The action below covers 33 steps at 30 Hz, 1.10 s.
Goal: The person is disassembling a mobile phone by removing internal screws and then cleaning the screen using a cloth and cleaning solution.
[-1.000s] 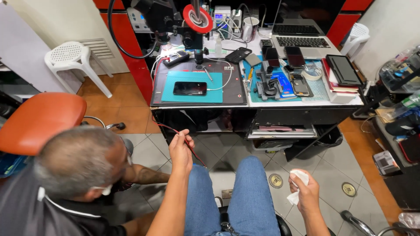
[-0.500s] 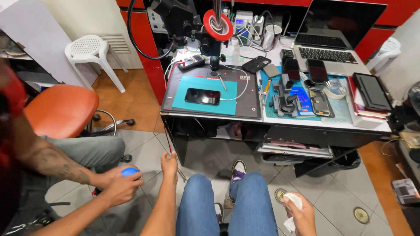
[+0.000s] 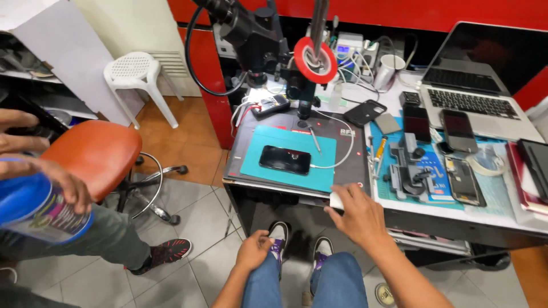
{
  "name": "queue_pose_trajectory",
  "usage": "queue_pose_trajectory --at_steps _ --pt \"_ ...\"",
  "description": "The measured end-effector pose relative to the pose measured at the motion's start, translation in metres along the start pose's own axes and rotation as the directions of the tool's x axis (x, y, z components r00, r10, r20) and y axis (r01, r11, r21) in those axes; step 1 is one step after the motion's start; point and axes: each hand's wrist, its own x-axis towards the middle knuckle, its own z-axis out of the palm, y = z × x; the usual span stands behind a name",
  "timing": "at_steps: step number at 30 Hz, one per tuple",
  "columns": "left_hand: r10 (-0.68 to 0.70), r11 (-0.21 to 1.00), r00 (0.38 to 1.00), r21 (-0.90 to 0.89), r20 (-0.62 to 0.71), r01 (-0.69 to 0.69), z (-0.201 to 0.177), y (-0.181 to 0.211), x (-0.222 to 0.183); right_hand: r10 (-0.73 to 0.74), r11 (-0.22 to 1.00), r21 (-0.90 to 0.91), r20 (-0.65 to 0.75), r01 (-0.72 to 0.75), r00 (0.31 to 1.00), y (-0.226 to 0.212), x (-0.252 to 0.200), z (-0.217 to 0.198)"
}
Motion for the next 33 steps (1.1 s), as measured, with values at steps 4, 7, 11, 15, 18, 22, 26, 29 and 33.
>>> queue_pose_trajectory --at_steps 4,7,11,15,18,22,26,29,33 --pt "0.199 0.940 0.980 0.289 -0.029 -0.182 -0.018 0.004 0.021 0.019 0.983 -0.183 0.245 0.027 0.969 0.005 0.037 0.018" --pt "0.192 0.925 0.981 0.334 -0.005 -0.180 -0.037 0.014 0.025 -0.095 0.969 -0.224 0.049 0.103 0.994 0.014 0.024 0.035" --pt "0.201 0.901 0.979 0.385 0.037 -0.199 -0.051 0.022 0.031 -0.153 0.956 -0.254 -0.007 0.146 0.988 0.017 0.025 0.045" --pt "0.200 0.931 0.979 0.304 0.035 -0.201 -0.048 0.034 0.030 -0.226 0.933 -0.288 -0.005 0.215 0.974 0.017 0.028 0.046" --pt "0.230 0.929 0.973 0.291 0.025 -0.227 -0.034 0.042 0.037 -0.255 0.929 -0.275 0.012 0.248 0.967 0.019 0.028 0.045" --pt "0.203 0.922 0.976 0.321 0.077 -0.217 -0.037 0.069 0.036 -0.283 0.931 -0.242 -0.005 0.273 0.959 0.018 0.030 0.043" --pt "0.185 0.902 0.980 0.384 0.066 -0.196 -0.039 0.076 0.046 -0.282 0.931 -0.228 0.043 0.284 0.959 0.022 0.030 0.043" --pt "0.205 0.904 0.978 0.376 0.039 -0.204 -0.045 0.084 0.051 -0.307 0.928 -0.223 -0.003 0.298 0.952 0.021 0.033 0.040" --pt "0.150 0.911 0.988 0.385 0.019 -0.146 -0.054 0.086 0.058 -0.270 0.939 -0.227 -0.028 0.257 0.962 0.021 0.029 0.043"
